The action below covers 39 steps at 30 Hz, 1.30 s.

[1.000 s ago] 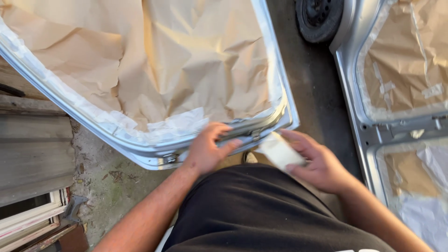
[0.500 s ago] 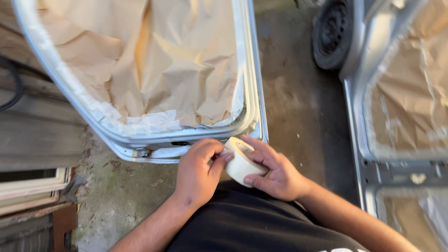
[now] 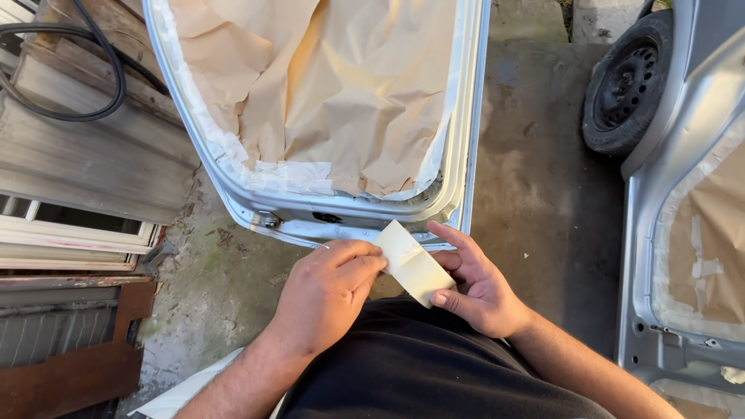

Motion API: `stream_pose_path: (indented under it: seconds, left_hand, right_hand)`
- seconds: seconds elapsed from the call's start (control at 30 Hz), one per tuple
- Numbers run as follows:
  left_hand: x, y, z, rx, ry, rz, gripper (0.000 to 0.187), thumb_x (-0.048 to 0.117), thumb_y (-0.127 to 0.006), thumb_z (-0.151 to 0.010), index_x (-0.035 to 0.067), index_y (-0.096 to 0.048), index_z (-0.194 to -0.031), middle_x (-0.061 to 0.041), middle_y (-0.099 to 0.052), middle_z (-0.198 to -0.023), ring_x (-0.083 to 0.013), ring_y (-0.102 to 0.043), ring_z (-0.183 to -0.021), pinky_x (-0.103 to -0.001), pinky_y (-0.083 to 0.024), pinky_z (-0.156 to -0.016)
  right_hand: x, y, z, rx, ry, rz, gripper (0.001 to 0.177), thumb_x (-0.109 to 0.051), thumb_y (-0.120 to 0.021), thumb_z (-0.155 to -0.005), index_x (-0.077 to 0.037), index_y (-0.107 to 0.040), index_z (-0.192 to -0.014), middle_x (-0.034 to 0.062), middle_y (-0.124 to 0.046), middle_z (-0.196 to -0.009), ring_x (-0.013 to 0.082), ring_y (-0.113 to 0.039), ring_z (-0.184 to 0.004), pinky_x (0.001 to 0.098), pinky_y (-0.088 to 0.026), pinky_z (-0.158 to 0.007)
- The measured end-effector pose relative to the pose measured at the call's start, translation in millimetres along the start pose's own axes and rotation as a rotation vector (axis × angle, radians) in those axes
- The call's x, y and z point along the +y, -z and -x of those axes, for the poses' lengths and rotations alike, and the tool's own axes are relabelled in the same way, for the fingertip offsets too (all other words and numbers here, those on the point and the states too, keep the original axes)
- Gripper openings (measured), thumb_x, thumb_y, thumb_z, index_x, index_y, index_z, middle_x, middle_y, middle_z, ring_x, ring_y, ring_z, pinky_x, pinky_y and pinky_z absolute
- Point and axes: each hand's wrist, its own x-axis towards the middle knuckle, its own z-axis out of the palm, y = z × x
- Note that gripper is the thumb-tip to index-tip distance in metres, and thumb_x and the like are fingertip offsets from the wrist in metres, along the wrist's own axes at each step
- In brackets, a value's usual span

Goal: The person uses masking tape to secure a large sheet of brown paper over a silver car door. They repeatedly tear off strips of tape and apply them along the edges and corners of the door to hold the paper in place.

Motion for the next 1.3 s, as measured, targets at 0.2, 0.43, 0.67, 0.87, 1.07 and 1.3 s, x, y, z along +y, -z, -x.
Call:
stream_pose_path:
  seconds: [0.2,0.43,0.67,0.87,1.07,1.3]
  left_hand:
    - [-11,22,-6,-0.125,0.042,0.143,0.013,0.008,-0.073,-0.087,0.010,-0.080,-0.098,0.000,-0.081,-0.106,-0.0221,-0.076,-0.083,-0.033,-0.058,-0.072]
    - [-1,30,-12,-0.172,0.135,0.205,0.003,0.008,-0.071,-0.091,0.007,-0.071,-0.093,-0.001,-0.085,-0.119,-0.0252,-0.081,-0.087,-0.036,-0.062,-0.074]
    - [13,12,-18,-0.065,0.434,0.607,0.058,0.005,-0.081,-0.075,0.001,-0.066,-0.131,-0.013,-0.075,-0.119,-0.0202,-0.075,-0.097,-0.032,-0.068,-0.086]
    - [11,-9,-24,0.015,0.403,0.306,0.009,0.005,-0.087,-0.081,0.005,-0.083,-0.088,0.001,-0.076,-0.084,-0.0114,-0.063,-0.059,-0.026,-0.051,-0.055]
    - [-1,-13,-25,-0.062,0.393,0.263,0.010,0.004,-0.079,-0.087,0.005,-0.070,-0.093,-0.003,-0.071,-0.079,-0.0170,-0.058,-0.059,-0.033,-0.049,-0.056]
    - [-1,2,-19,0.020,0.432,0.246,0.008,0.003,-0.077,-0.087,0.006,-0.070,-0.089,-0.002,-0.071,-0.077,-0.0155,-0.061,-0.062,-0.030,-0.050,-0.058]
  right_hand:
    - [0,-5,-2,-0.037,-0.021,0.001,0.094,-0.006,-0.079,-0.096,-0.008,-0.023,-0.171,0.0219,-0.072,-0.136,0.0247,-0.070,-0.114,0.0351,-0.056,-0.098]
    - [-13,-8,-11,-0.006,0.040,0.233,0.090,-0.002,-0.077,-0.095,-0.005,-0.027,-0.169,0.0208,-0.076,-0.130,0.0219,-0.074,-0.108,0.0302,-0.057,-0.093]
    - [-25,-5,-10,-0.022,0.167,0.319,0.085,0.002,-0.078,-0.094,-0.002,-0.032,-0.166,0.0182,-0.077,-0.125,0.0211,-0.072,-0.107,0.0324,-0.055,-0.099]
    - [-37,-13,-18,0.023,0.237,0.553,0.085,-0.003,-0.083,-0.090,0.000,-0.039,-0.162,0.0086,-0.075,-0.100,0.0143,-0.066,-0.081,0.0256,-0.054,-0.080]
    - [-34,-10,-20,-0.122,0.115,0.336,0.095,-0.018,-0.076,-0.097,-0.002,-0.019,-0.171,0.0179,-0.075,-0.109,0.0185,-0.064,-0.081,0.0260,-0.051,-0.074]
    - [-10,-7,-39,0.291,-0.242,0.933,0.087,-0.048,-0.081,-0.089,-0.021,-0.042,-0.162,0.0171,-0.086,-0.111,0.0345,-0.086,-0.088,0.0420,-0.064,-0.073]
